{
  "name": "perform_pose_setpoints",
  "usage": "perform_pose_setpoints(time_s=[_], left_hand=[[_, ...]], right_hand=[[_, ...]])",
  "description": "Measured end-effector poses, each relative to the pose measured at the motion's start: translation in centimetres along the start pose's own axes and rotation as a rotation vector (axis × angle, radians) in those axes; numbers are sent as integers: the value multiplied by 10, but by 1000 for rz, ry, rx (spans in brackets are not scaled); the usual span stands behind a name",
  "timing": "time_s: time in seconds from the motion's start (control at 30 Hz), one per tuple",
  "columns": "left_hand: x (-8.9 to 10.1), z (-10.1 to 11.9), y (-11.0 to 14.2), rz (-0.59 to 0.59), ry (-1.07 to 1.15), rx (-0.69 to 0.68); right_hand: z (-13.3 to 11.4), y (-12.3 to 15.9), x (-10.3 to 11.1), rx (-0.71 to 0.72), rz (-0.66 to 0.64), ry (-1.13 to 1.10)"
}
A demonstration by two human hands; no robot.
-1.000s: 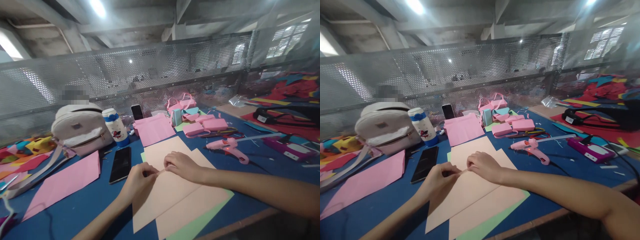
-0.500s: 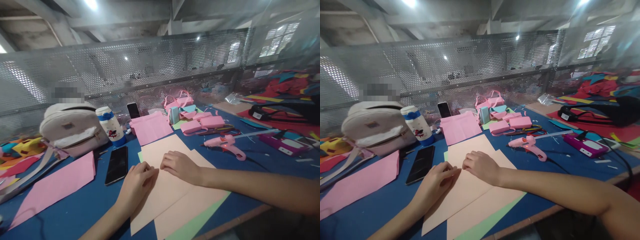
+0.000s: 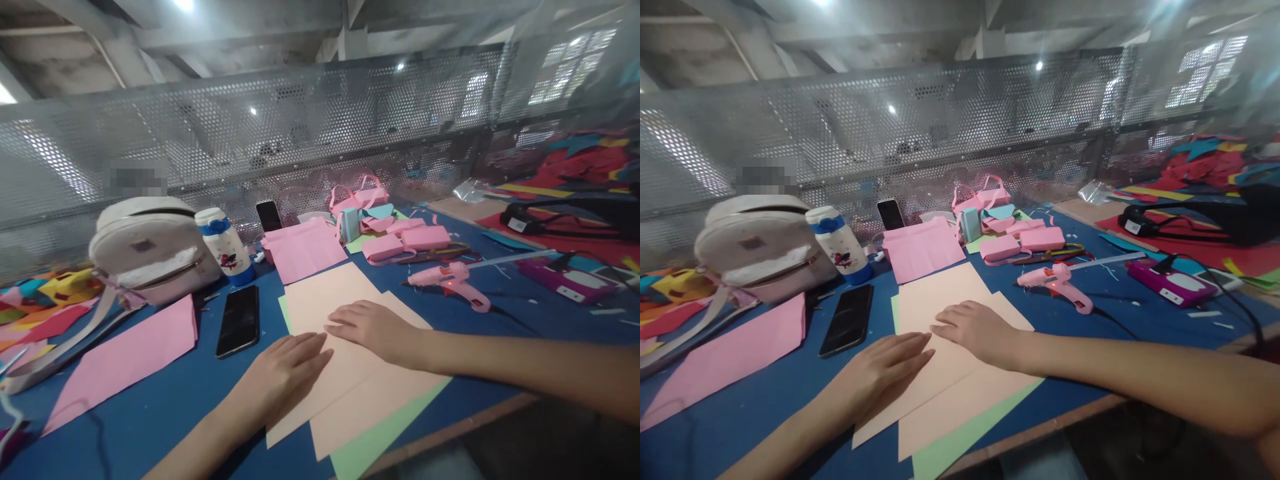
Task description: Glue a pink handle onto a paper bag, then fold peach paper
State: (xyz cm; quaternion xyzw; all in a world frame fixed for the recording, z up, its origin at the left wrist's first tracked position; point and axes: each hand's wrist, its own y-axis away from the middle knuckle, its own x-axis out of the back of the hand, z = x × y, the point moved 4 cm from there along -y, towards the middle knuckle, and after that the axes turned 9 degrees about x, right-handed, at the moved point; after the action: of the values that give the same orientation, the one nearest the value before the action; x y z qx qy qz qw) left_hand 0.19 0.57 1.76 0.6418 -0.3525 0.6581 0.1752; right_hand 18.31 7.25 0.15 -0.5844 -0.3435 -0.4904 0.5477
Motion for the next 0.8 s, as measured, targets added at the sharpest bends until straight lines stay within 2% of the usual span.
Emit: perform_pose_setpoints(time_s=[0.2,0.33,0.47,0.57,0.7,0.8], left_hand=[[7,10,15,-135,55,-89],[17,16,31,-144,215,-54],[25,17,51,-326,270,-9],[30,16,63,-404,313,32],[32,18,65,-411,300,103],[37,26,51,-358,269,121]], right_hand=[[0,4,2,0,-74,-42],[-1,3,5,3,-66,-32],[-1,4,5,1,-92,-13],[1,5,1,-1,-103,-4],[5,7,-4,-5,-99,-26],[7,8,-4,-10,-86,-53]])
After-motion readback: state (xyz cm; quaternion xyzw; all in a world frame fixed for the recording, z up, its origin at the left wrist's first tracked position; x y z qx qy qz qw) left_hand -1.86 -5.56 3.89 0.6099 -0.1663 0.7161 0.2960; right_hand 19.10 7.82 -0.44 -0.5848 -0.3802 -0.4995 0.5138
